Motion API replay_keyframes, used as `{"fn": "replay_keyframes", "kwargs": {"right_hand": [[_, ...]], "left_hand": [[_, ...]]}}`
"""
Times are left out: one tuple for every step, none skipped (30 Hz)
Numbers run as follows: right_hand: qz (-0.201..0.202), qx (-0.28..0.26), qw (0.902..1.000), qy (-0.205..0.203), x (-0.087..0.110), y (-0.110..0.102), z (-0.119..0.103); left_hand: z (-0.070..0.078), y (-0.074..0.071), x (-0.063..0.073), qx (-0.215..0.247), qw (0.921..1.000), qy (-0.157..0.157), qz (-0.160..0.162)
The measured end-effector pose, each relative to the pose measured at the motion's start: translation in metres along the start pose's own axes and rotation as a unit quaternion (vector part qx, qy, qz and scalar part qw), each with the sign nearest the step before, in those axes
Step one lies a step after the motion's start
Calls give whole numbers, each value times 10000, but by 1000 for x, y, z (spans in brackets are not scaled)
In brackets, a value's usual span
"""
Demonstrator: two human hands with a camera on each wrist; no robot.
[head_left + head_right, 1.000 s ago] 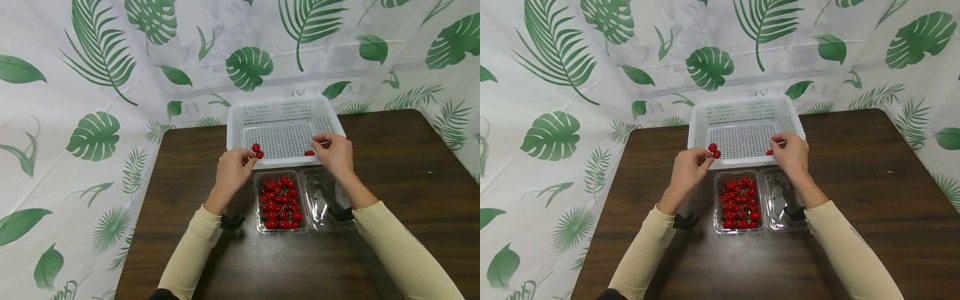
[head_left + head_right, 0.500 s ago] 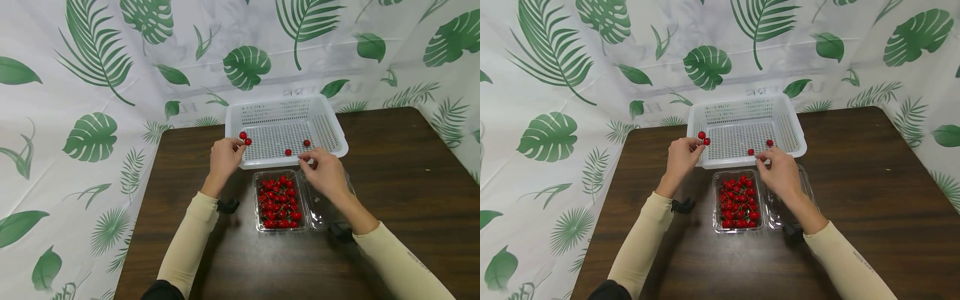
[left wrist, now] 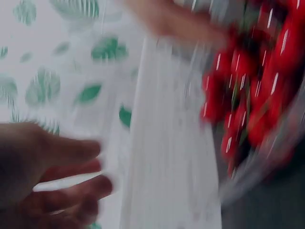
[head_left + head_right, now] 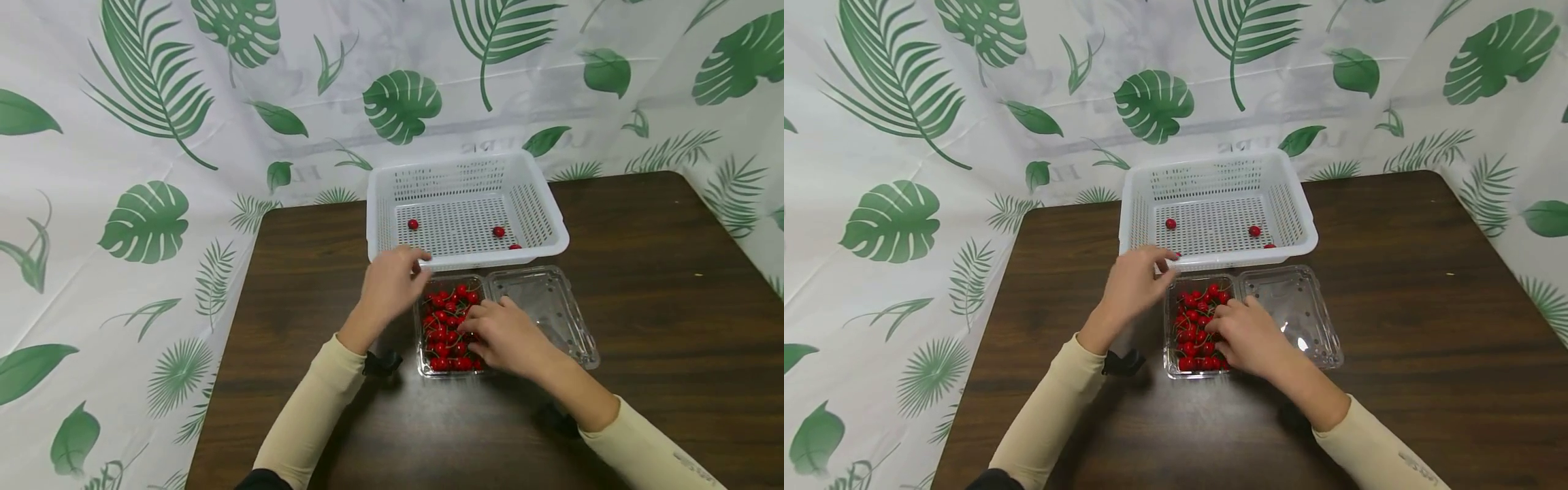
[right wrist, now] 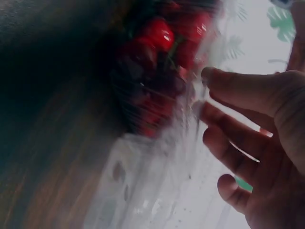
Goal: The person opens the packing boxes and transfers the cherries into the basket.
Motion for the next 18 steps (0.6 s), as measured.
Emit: {"fn": "replay_keyframes", "kwargs": {"right_hand": [[-16,125,9999,-50,0,2,-3],[-20,246,9997,-84,0,4,-5],[-33,338,9994,-103,0,6,-7],[-39,437,9990,-115,1,8,-9],[-43,514,9986,-104,1,10,-9],[-66,592,9982,-79,1,12,-10],[-72,661,9978,-53,1,13,-10],[-84,724,9973,-19,2,15,-10],[-97,761,9970,8,2,16,-10],[-107,809,9967,28,2,18,-10],[-106,841,9964,43,2,19,-10],[-96,867,9962,51,3,20,-10],[-74,870,9962,55,3,21,-10],[-55,879,9961,63,2,21,-10],[-20,885,9961,65,2,22,-10],[16,907,9959,66,2,22,-10],[59,915,9958,72,2,22,-10],[103,928,9956,81,1,22,-9]], "left_hand": [[9,9,6,-64,9989,183,-420],[17,19,12,-172,9956,346,-859],[23,29,18,-293,9903,471,-1273],[27,39,24,-436,9838,563,-1647],[30,48,30,-587,9767,617,-1968],[32,56,34,-723,9705,660,-2202],[32,63,38,-886,9650,695,-2368],[33,69,40,-1048,9610,722,-2457],[32,73,42,-1163,9590,722,-2482],[32,76,44,-1243,9581,701,-2485],[31,79,45,-1318,9580,678,-2455],[31,80,45,-1364,9588,657,-2406],[31,81,46,-1394,9595,626,-2366],[31,81,46,-1400,9606,605,-2324],[32,81,47,-1377,9617,588,-2295],[32,81,47,-1356,9629,579,-2260],[32,82,47,-1332,9641,575,-2224],[32,82,47,-1296,9654,561,-2194]]}}
Point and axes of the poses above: each hand's wrist, its own x-axis away from the middle knuckle, its own y-axis out of the palm, z = x × y, the point moved 7 cm from there along -x, towards the middle knuckle, and after that the axes turned 13 degrees about x, right-handed, at the moved point
